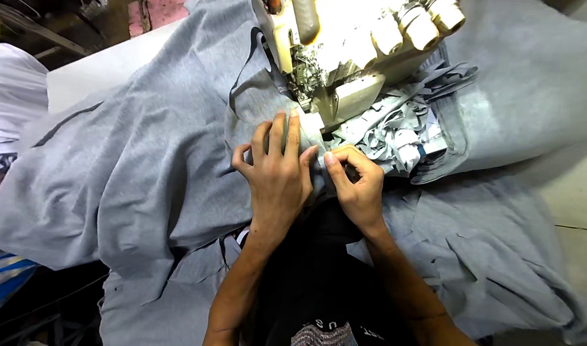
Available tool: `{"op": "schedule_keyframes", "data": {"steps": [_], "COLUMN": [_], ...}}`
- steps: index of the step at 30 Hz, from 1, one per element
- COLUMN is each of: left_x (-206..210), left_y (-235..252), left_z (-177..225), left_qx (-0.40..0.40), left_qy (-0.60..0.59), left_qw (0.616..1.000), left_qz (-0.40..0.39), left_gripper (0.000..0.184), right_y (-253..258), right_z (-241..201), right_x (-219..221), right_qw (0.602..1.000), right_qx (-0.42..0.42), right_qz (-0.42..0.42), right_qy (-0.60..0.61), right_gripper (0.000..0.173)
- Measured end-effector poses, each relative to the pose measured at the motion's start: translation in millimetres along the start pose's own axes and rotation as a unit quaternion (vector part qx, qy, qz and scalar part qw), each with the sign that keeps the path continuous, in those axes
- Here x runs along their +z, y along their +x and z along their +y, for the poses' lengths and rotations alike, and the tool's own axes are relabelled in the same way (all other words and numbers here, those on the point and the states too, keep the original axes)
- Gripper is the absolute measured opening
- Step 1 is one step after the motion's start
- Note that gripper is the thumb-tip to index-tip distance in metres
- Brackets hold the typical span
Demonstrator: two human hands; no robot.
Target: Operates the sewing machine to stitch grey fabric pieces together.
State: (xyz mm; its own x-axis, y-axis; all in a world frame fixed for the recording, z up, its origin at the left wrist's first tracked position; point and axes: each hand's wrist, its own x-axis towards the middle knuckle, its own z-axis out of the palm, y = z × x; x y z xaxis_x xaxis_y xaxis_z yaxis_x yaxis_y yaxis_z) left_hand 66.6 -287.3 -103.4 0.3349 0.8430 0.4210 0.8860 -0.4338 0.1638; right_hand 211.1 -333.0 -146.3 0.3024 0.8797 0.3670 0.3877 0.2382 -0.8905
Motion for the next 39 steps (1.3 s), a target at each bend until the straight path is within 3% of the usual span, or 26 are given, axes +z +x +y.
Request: {"op": "schedule_keyframes", "data": {"steps": [35,39], "left_x": [17.0,14.0], "left_y": [4.7,0.3], "left_z": [8.9,4.0], "left_qx": [-0.024,-0.012], "left_qy": [-0.054,-0.075], "left_qw": [0.998,0.997], "left_qz": [0.011,0.011], "left_gripper": [0.062,0.057], "right_y": [8.9,2.4], "right_z": [7.5,7.9], "right_x": [2.6,1.4], "right_qw": [1.000,1.000], "right_qx": [-0.009,-0.013], "right_qz": [0.011,0.004], "right_qy": [0.007,0.002], "right_gripper": [0.015,0.014]}}
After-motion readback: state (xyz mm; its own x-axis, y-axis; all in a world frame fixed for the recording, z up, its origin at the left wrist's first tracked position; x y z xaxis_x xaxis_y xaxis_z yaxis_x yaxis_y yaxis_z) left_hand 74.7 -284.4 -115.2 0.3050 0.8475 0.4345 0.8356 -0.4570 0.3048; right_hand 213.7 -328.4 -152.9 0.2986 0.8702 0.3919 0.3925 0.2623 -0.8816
